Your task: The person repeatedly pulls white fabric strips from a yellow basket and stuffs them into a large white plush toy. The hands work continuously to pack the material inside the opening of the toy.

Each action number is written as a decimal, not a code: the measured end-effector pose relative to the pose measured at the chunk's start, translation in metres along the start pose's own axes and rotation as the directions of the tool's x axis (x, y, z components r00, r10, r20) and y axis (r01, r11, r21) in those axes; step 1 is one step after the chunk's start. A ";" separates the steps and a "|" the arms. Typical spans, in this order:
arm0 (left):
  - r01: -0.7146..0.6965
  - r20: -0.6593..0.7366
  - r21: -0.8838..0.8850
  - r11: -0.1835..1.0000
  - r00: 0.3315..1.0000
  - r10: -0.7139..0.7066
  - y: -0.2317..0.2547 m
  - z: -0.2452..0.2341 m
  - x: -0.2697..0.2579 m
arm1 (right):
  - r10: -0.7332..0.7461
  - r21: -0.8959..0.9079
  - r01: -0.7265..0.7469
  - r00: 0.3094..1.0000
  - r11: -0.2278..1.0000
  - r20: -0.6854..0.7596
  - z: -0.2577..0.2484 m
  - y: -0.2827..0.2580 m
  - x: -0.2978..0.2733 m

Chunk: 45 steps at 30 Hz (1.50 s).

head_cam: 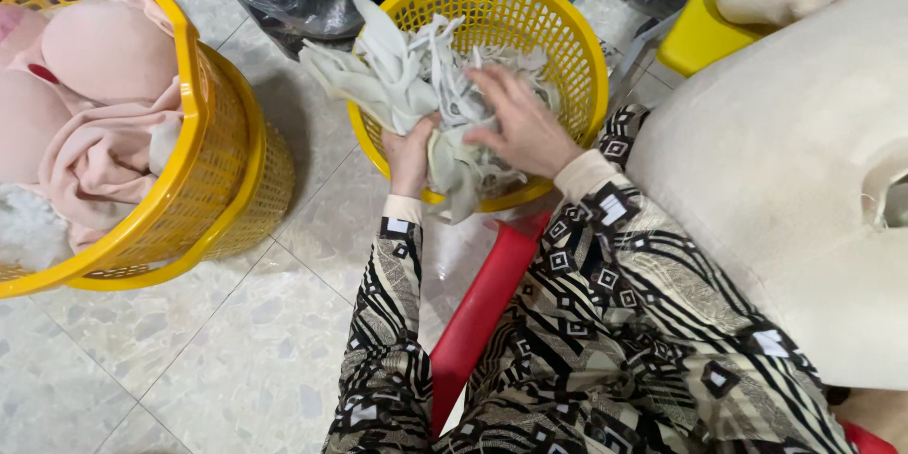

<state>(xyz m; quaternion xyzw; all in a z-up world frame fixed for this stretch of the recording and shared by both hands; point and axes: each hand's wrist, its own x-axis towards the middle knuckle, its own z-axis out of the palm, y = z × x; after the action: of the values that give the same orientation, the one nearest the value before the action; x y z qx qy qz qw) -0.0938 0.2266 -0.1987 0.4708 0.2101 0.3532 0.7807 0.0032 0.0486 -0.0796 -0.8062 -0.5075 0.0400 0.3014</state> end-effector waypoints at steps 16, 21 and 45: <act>-0.076 -0.322 0.332 0.940 0.928 0.188 -0.132 -0.114 0.013 | -0.186 -0.195 0.091 0.812 0.976 -0.553 -0.120 -0.064 -0.053; 0.104 -0.479 0.451 0.887 0.867 0.142 -0.112 -0.096 0.015 | -0.172 -0.077 0.171 0.661 0.982 -0.730 -0.174 -0.080 -0.048; -0.026 -0.060 0.117 0.993 0.998 0.034 -0.006 0.006 -0.005 | -0.155 -0.266 0.174 0.984 0.948 0.091 0.002 -0.022 -0.015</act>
<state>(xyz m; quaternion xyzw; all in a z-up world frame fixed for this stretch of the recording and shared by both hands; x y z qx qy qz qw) -0.0906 0.2176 -0.2009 0.5072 0.2474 0.3666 0.7397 -0.0221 0.0438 -0.0729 -0.7930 -0.5838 -0.0279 0.1723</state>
